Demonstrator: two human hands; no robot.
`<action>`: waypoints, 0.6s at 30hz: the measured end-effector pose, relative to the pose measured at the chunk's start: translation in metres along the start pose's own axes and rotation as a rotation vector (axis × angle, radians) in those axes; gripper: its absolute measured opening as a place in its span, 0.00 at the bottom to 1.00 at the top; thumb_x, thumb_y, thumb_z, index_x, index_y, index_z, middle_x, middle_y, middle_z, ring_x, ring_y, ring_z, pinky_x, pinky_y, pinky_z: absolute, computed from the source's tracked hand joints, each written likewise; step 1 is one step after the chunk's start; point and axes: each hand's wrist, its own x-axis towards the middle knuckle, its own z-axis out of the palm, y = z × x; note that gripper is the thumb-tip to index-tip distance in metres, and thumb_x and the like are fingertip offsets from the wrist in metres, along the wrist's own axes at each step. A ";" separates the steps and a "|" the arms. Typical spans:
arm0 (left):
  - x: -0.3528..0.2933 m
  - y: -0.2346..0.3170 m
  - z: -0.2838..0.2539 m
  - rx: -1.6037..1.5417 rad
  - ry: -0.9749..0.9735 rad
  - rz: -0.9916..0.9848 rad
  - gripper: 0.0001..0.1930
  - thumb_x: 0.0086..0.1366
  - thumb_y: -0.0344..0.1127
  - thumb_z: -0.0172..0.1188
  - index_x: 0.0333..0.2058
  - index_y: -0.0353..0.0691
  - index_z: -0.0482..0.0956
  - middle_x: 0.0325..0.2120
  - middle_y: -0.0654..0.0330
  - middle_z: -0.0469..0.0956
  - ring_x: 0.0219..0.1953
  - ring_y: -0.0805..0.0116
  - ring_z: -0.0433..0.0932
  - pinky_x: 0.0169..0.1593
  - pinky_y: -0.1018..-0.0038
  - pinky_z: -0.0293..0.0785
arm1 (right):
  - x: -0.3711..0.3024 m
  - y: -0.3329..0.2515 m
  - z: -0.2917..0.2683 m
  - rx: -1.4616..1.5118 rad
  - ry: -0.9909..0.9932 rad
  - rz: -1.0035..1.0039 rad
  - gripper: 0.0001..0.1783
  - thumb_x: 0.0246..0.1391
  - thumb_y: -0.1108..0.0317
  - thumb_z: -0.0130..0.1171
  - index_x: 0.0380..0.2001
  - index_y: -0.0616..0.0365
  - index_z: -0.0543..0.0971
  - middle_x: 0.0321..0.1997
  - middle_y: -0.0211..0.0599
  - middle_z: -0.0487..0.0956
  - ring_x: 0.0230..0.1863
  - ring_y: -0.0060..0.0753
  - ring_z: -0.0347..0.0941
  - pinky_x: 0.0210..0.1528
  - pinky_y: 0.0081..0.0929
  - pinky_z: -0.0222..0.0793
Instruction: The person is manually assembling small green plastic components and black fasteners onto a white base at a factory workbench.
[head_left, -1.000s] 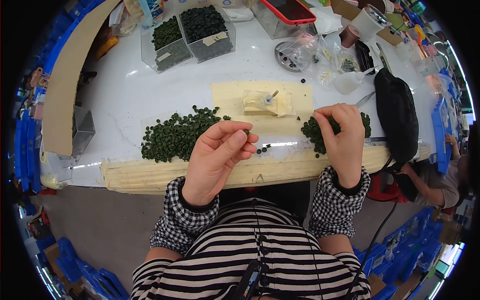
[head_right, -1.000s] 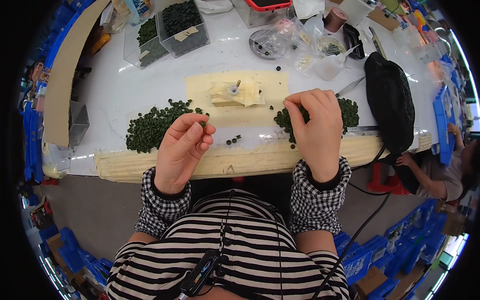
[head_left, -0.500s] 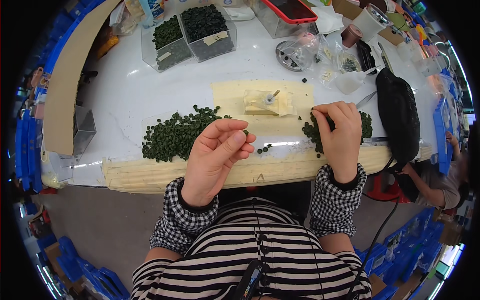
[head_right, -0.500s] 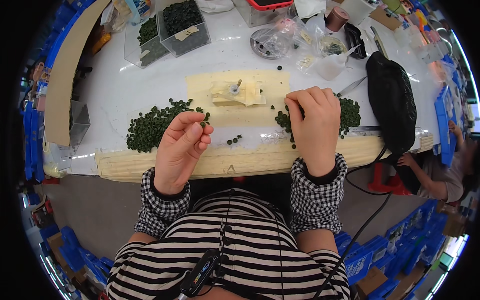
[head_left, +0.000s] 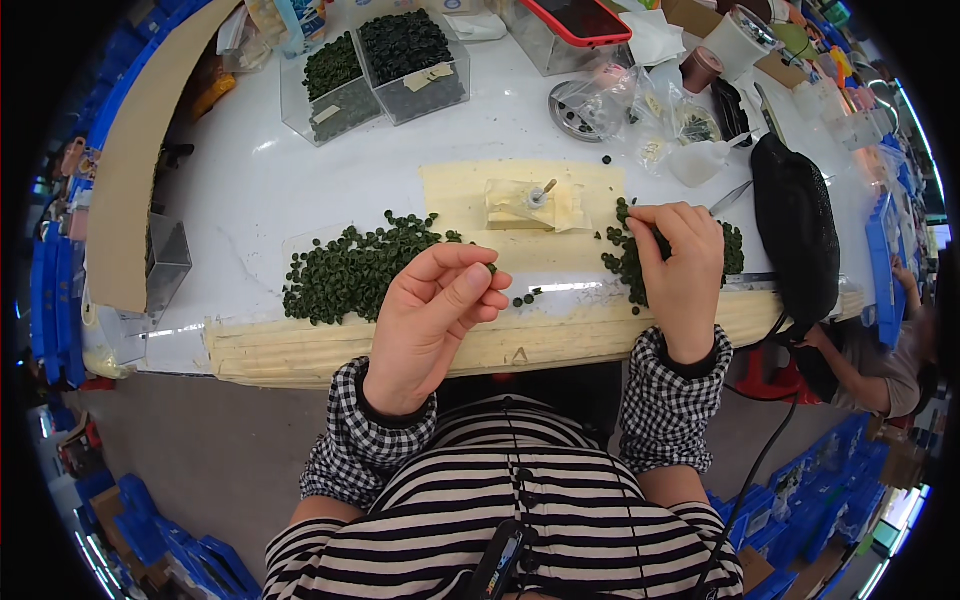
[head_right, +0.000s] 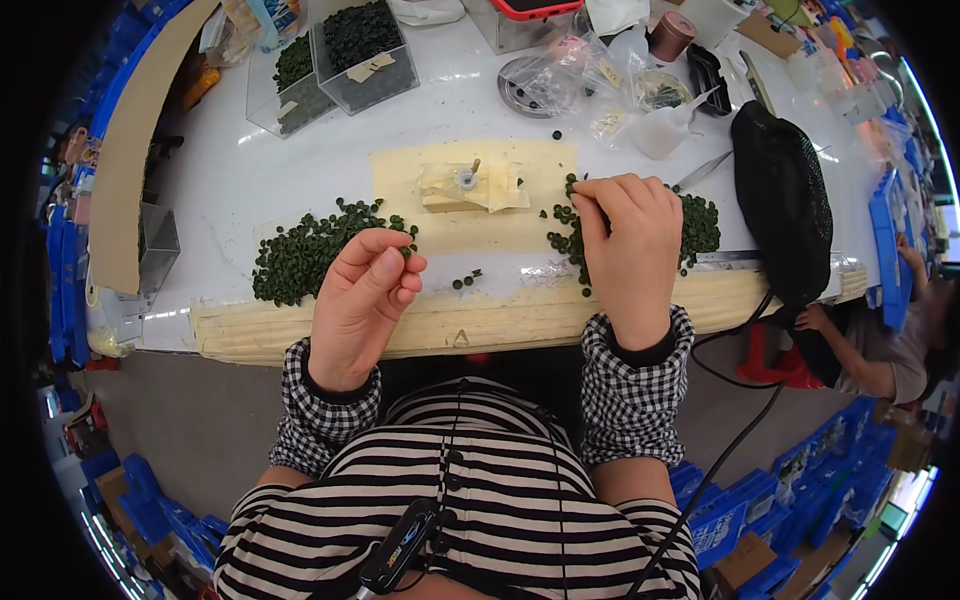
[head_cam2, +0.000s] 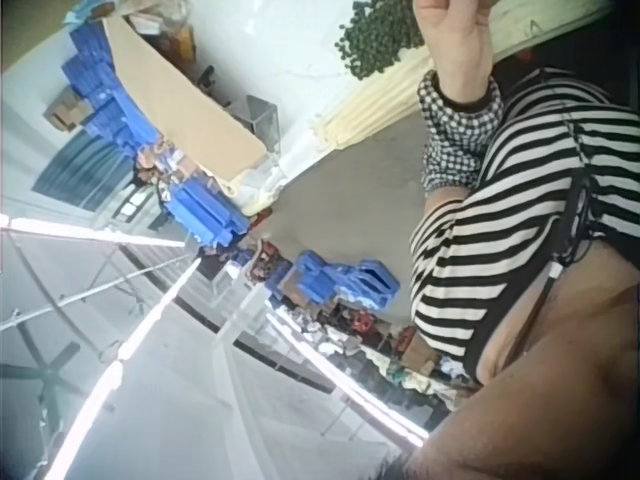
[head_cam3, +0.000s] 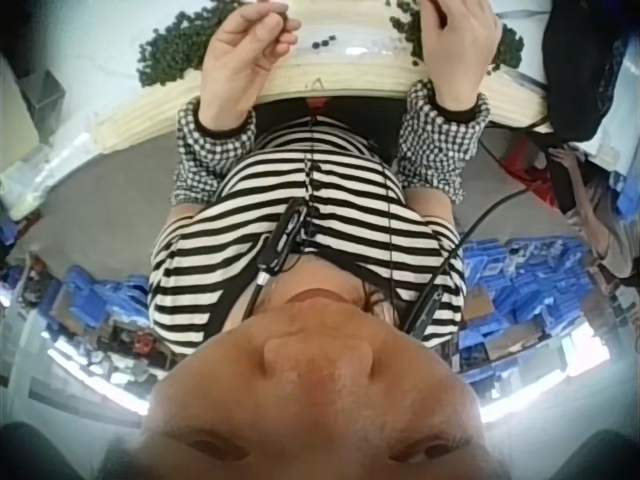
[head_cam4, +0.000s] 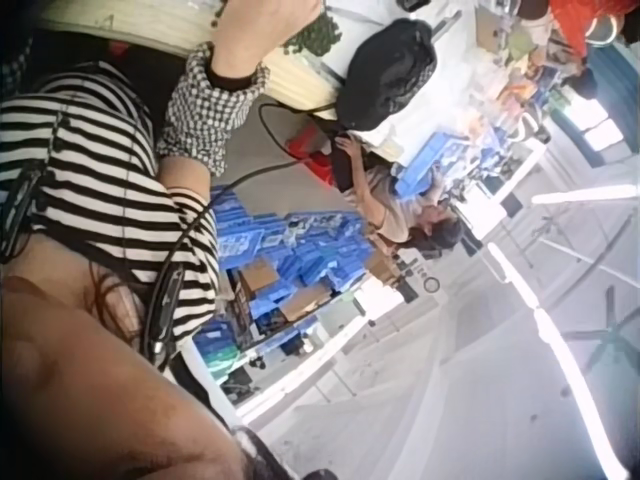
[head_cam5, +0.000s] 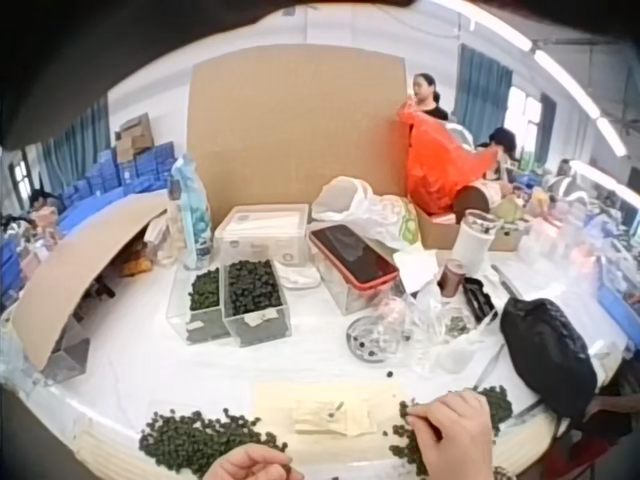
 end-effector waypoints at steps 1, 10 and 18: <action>0.000 0.000 0.000 0.005 0.004 -0.001 0.10 0.68 0.29 0.56 0.47 0.36 0.76 0.38 0.55 0.81 0.37 0.75 0.81 0.42 0.82 0.79 | 0.001 0.000 -0.002 -0.014 0.014 0.010 0.04 0.45 0.73 0.65 0.27 0.57 0.80 0.28 0.30 0.76 0.35 0.36 0.70 0.44 0.33 0.62; 0.000 -0.003 0.001 -0.005 -0.004 0.000 0.10 0.68 0.29 0.56 0.47 0.36 0.76 0.38 0.55 0.81 0.37 0.75 0.81 0.42 0.82 0.79 | -0.003 -0.009 -0.001 -0.020 -0.130 -0.071 0.05 0.43 0.72 0.66 0.26 0.56 0.79 0.28 0.29 0.74 0.36 0.36 0.67 0.46 0.34 0.61; -0.001 -0.005 0.002 -0.006 0.005 0.007 0.10 0.69 0.28 0.55 0.47 0.35 0.76 0.39 0.55 0.81 0.37 0.74 0.81 0.43 0.81 0.79 | -0.004 -0.008 -0.003 0.012 -0.140 -0.064 0.06 0.43 0.73 0.65 0.26 0.56 0.79 0.29 0.29 0.75 0.37 0.36 0.68 0.47 0.34 0.61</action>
